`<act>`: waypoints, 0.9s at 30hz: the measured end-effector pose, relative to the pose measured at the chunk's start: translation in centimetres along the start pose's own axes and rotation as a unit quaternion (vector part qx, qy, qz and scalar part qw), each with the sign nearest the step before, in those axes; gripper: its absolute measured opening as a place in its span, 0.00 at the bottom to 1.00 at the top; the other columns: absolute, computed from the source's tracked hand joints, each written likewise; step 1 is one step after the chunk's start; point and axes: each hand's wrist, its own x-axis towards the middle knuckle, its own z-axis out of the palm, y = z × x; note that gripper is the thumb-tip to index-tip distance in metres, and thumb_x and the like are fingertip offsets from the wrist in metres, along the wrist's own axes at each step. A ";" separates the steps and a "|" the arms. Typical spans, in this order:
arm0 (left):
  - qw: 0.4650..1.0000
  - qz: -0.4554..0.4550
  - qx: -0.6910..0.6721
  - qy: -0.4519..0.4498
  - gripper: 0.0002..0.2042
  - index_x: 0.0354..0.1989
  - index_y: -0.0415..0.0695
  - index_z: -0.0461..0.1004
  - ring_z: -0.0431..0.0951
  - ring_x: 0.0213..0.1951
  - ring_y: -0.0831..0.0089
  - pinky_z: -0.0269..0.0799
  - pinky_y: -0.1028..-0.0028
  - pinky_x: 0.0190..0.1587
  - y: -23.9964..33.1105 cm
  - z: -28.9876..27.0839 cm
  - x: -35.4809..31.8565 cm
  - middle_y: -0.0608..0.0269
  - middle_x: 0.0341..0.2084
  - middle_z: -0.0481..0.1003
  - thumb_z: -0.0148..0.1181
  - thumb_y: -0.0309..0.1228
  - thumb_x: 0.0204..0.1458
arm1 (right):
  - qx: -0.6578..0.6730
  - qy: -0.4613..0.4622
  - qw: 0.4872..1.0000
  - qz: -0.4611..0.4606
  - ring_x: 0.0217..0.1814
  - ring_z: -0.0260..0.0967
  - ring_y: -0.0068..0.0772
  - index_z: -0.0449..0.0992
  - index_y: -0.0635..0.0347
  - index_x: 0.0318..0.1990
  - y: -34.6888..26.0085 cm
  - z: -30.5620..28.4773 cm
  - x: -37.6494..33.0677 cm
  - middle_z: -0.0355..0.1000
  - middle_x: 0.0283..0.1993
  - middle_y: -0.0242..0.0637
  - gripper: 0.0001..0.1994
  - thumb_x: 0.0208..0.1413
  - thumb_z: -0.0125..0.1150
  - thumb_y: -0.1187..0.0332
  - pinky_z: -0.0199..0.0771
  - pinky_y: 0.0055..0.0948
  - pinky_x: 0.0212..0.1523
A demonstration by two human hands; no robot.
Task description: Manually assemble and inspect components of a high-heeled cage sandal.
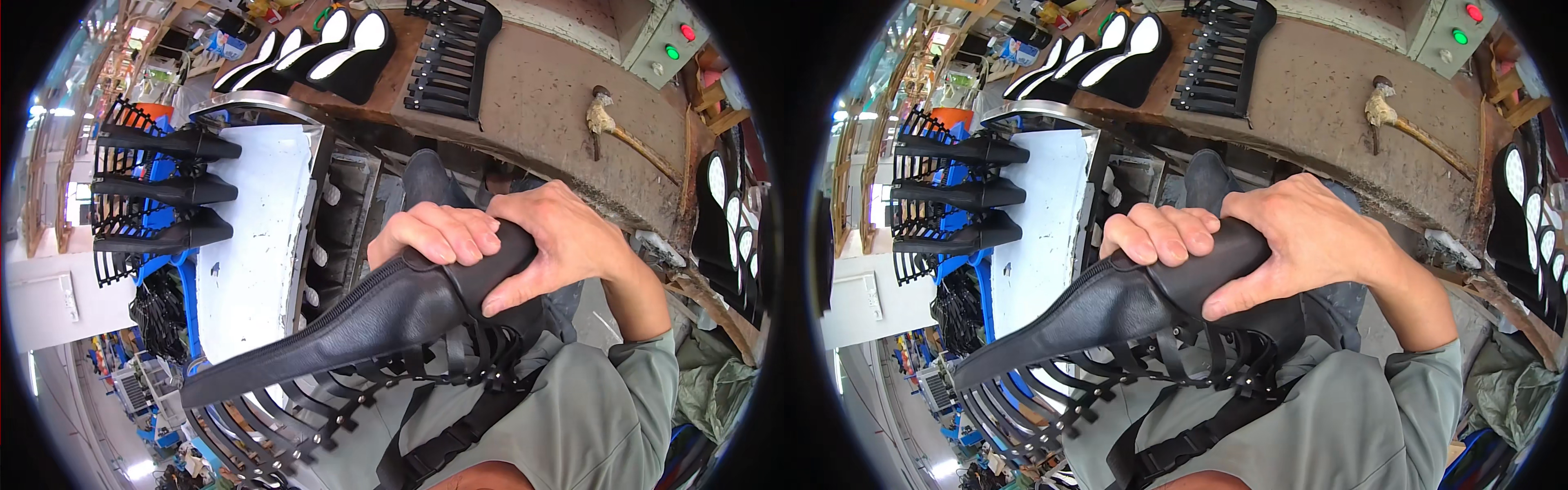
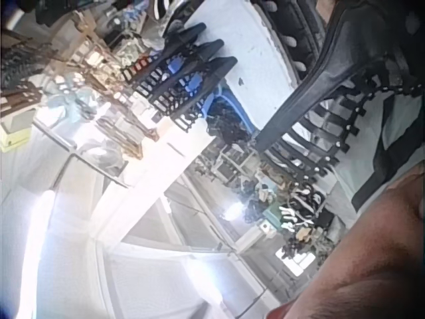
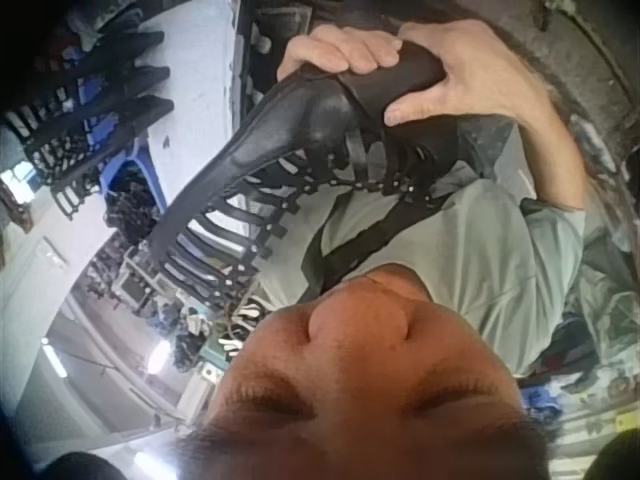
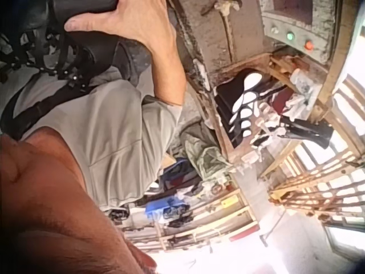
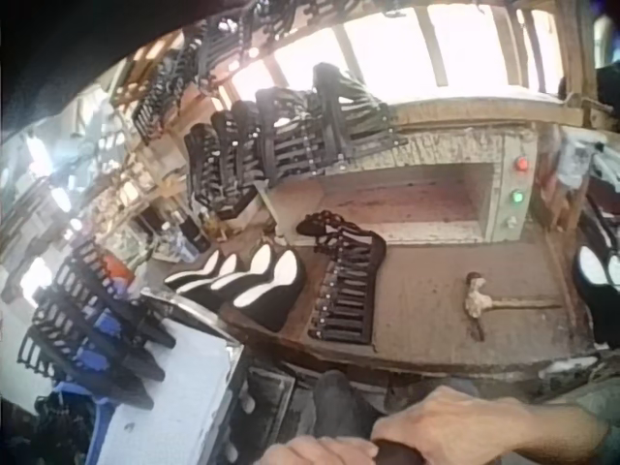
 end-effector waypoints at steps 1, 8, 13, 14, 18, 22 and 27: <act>1.000 0.002 0.004 -0.001 0.11 0.36 0.37 0.68 0.76 0.42 0.54 0.68 0.55 0.53 -0.2 -0.3 0.1 0.50 0.35 0.72 0.57 0.34 0.56 | -0.002 0.000 1.000 0.003 0.22 0.68 0.47 0.73 0.66 0.26 0.1 0.0 0.0 0.67 0.18 0.43 0.34 0.29 0.72 0.38 0.67 0.35 0.24; 0.919 -0.385 0.049 0.065 0.29 0.58 0.36 0.62 0.68 0.57 0.65 0.61 0.66 0.62 0.6 -2.7 1.9 0.54 0.55 0.68 0.62 0.37 0.51 | -0.051 0.151 0.987 -0.013 0.22 0.70 0.41 0.74 0.64 0.29 -1.3 -1.4 -1.8 0.69 0.20 0.39 0.34 0.25 0.75 0.40 0.68 0.32 0.24; 0.866 -0.488 0.000 0.109 0.32 0.60 0.38 0.63 0.74 0.43 0.77 0.70 0.76 0.44 -7.6 -15.0 -3.1 0.64 0.46 0.72 0.64 0.37 0.46 | -0.300 0.307 0.875 -0.223 0.31 0.70 0.39 0.71 0.61 0.36 -0.4 0.0 -3.6 0.70 0.32 0.37 0.30 0.38 0.66 0.42 0.69 0.34 0.34; 0.865 -0.489 -0.003 0.111 0.32 0.60 0.38 0.63 0.74 0.43 0.77 0.70 0.76 0.44 -6.7 -13.6 -1.9 0.64 0.46 0.72 0.64 0.37 0.46 | -0.304 0.304 0.872 -0.235 0.34 0.71 0.39 0.71 0.61 0.37 -0.6 0.8 -4.3 0.71 0.35 0.38 0.30 0.39 0.66 0.42 0.69 0.35 0.37; 0.932 -0.323 0.148 -0.067 0.36 0.57 0.37 0.67 0.73 0.49 0.73 0.68 0.74 0.53 -3.1 -9.9 4.4 0.60 0.49 0.71 0.73 0.31 0.35 | -0.105 0.225 0.969 -0.006 0.50 0.67 0.48 0.70 0.66 0.48 0.4 0.1 -7.9 0.69 0.47 0.46 0.40 0.30 0.72 0.43 0.67 0.41 0.52; 0.908 -0.319 0.240 -0.126 0.36 0.54 0.35 0.70 0.72 0.47 0.72 0.65 0.75 0.52 -1.0 -6.2 6.7 0.61 0.46 0.71 0.76 0.33 0.31 | 0.364 0.167 0.893 0.206 0.56 0.66 0.40 0.61 0.70 0.58 0.7 1.6 -6.1 0.69 0.51 0.45 0.42 0.41 0.73 0.50 0.65 0.35 0.57; 0.775 -0.240 0.505 -0.295 0.42 0.55 0.42 0.70 0.76 0.42 0.64 0.70 0.71 0.45 1.4 -2.6 9.7 0.56 0.42 0.73 0.77 0.36 0.21 | 0.403 0.142 0.884 0.187 0.57 0.66 0.35 0.56 0.70 0.61 1.0 2.1 -5.8 0.69 0.53 0.46 0.47 0.40 0.75 0.51 0.66 0.33 0.57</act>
